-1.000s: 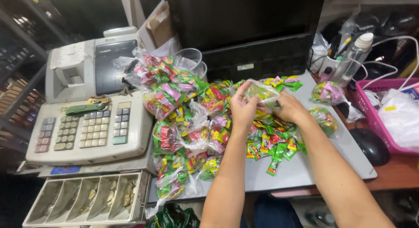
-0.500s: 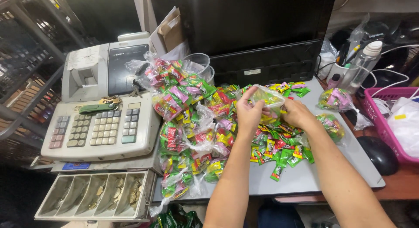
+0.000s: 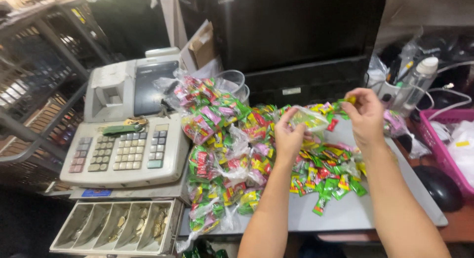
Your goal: Bagging small individually wrapped candies into plastic bags at a checkout counter
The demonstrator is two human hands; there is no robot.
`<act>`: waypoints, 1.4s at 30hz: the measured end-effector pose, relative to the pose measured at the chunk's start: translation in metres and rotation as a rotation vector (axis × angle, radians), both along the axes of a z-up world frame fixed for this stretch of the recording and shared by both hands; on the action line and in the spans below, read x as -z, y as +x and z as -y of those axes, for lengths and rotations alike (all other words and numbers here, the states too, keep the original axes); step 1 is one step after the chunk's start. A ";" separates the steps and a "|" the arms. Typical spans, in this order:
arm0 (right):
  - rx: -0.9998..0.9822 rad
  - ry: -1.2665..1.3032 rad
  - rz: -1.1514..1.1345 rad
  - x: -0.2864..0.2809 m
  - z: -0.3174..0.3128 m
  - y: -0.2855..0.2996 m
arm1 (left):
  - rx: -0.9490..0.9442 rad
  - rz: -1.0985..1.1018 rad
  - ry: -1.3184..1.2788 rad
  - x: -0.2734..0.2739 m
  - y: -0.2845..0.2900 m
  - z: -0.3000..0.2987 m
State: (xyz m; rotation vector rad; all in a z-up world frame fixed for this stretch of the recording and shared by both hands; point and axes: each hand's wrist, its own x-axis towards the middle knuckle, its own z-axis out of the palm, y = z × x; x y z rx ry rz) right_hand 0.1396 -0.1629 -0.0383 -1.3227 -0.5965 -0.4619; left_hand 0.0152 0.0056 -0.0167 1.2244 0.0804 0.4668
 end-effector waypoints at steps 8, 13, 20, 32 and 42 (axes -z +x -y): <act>-0.002 -0.136 0.184 -0.041 -0.027 -0.064 | -0.044 0.074 0.379 -0.021 -0.012 0.012; 0.212 -0.506 0.238 -0.019 -0.032 -0.052 | -0.144 0.210 0.470 -0.010 -0.010 0.011; 0.146 -0.598 0.334 -0.019 -0.029 -0.045 | -0.040 0.125 0.210 -0.005 -0.008 0.010; -0.783 -0.012 0.036 -0.032 0.010 -0.072 | 0.019 -0.145 0.053 -0.012 -0.007 0.004; -0.990 0.196 -0.025 -0.056 0.006 -0.082 | 0.016 -0.175 0.037 -0.011 -0.007 0.005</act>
